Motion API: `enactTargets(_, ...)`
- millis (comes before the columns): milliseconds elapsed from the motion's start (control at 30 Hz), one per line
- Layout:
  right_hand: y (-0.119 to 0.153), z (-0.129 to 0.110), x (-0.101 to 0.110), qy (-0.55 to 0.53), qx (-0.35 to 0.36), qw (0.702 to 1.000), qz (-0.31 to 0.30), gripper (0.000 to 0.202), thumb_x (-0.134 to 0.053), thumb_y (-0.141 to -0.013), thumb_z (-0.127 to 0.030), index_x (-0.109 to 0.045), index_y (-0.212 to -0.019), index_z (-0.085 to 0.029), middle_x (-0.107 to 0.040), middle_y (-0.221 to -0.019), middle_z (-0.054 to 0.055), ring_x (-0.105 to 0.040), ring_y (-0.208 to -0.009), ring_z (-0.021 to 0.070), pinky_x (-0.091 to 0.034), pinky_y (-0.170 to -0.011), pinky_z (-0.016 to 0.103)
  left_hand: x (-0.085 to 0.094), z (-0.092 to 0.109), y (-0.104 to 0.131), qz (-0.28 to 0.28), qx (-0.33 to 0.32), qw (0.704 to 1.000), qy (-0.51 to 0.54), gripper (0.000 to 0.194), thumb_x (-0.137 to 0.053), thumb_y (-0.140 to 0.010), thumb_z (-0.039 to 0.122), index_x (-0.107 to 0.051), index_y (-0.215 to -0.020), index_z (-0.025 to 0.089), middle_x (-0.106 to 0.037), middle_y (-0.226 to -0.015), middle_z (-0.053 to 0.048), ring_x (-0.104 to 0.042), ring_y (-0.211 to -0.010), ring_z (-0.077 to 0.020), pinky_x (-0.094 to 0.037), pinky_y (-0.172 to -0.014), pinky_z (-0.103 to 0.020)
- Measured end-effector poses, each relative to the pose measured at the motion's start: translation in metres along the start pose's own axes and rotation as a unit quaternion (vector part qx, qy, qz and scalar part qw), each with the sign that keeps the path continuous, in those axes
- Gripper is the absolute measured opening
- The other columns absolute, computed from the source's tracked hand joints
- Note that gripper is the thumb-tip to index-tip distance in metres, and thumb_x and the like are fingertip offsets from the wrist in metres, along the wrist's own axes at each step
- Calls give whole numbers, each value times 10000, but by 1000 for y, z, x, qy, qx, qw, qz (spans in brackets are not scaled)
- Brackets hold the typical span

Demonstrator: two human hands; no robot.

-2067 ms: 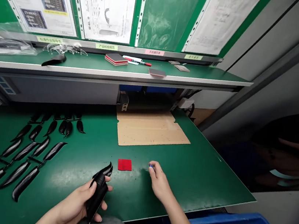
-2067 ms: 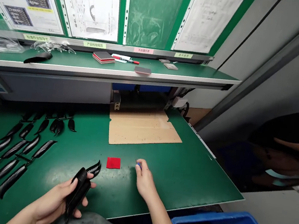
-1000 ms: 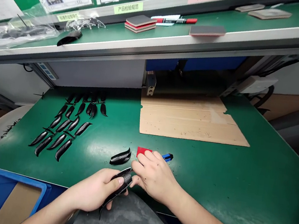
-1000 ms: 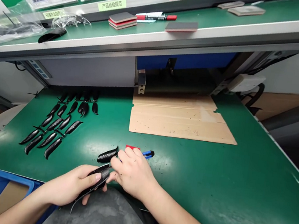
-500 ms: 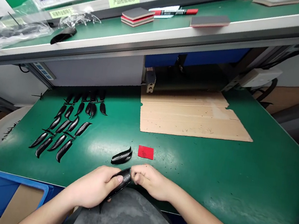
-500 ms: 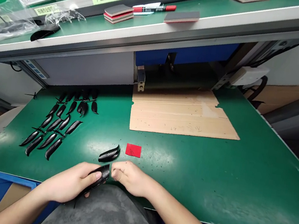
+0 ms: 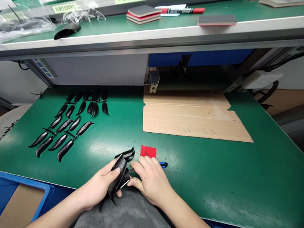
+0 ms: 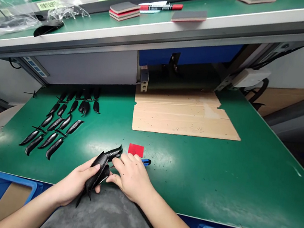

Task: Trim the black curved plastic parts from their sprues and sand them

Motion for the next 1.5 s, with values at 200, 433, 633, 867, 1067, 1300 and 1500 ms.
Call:
enactTargets(200, 0, -6, 1, 87, 42, 995, 18, 547, -351, -850, -684, -544, -1042, -210, -549, -903, 44, -432, -803, 201, -281, -718, 344, -2, 5, 7, 16, -7, 999, -35, 406, -433, -917, 438, -523, -1213, 176, -580, -869, -19, -547, -634, -100, -432, -625, -250)
enactTargets(433, -2, -13, -1, 114, 66, 991, 21, 406, -385, -909, -586, -518, -826, -212, -540, -797, 13, -409, -748, 180, -236, -689, 337, -4, -1, 13, 87, -60, 990, -93, 400, -403, -920, 454, -561, -1127, 151, -594, -865, -27, -490, -642, -116, -453, -597, -259)
enactTargets(633, 0, -14, -4, 103, 112, 987, 41, 327, -438, -923, -489, -516, -772, -210, -542, -735, 1, -411, -701, 166, -220, -658, 333, -9, 3, 22, 111, -80, 972, -193, 300, -365, -940, 392, -577, -932, 181, -592, -832, -7, -486, -724, -128, -417, -643, -233)
enactTargets(867, 1, -11, -10, 19, 137, 990, -13, 374, -413, -932, -488, -552, -745, -195, -581, -702, 14, -461, -668, 156, -245, -636, 324, -18, 12, 28, 111, -90, 952, -272, 273, -337, -951, 351, -517, -820, 193, -586, -812, 3, -494, -743, -131, -383, -683, -237)
enactTargets(1067, 0, -5, -9, -389, 74, 900, -181, 519, -356, -892, -642, -550, -756, -180, -556, -702, -5, -484, -645, 112, -356, -606, 240, -20, 16, 28, 105, -103, 961, -235, 286, -339, -953, 370, -561, -902, 197, -549, -782, 11, -466, -715, -125, -386, -655, -222)
enactTargets(1300, 12, 24, -9, -372, -41, 922, -101, 553, -366, -840, -714, -520, -809, -183, -488, -676, -12, -439, -587, 115, -346, -554, 245, -16, 15, 28, 119, -108, 964, -214, 342, -371, -940, 414, -613, -1036, 191, -594, -837, -12, -501, -744, -140, -434, -685, -237)
enactTargets(1500, 28, 25, 18, -106, -122, 986, 34, 341, -554, -858, -513, -551, -721, -201, -579, -742, -4, -533, -698, 142, -365, -653, 272, -12, 5, 16, 81, -71, 969, -224, 452, -437, -912, 401, -495, -1319, 214, -595, -1235, -80, -519, -1153, -229, -375, -1024, -358)
Point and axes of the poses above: each hand's wrist, its own y-axis away from the middle knuckle, its own x-axis out of the back of the hand, z = x × y, the point moved 5 cm from there along -y, towards the middle knuckle
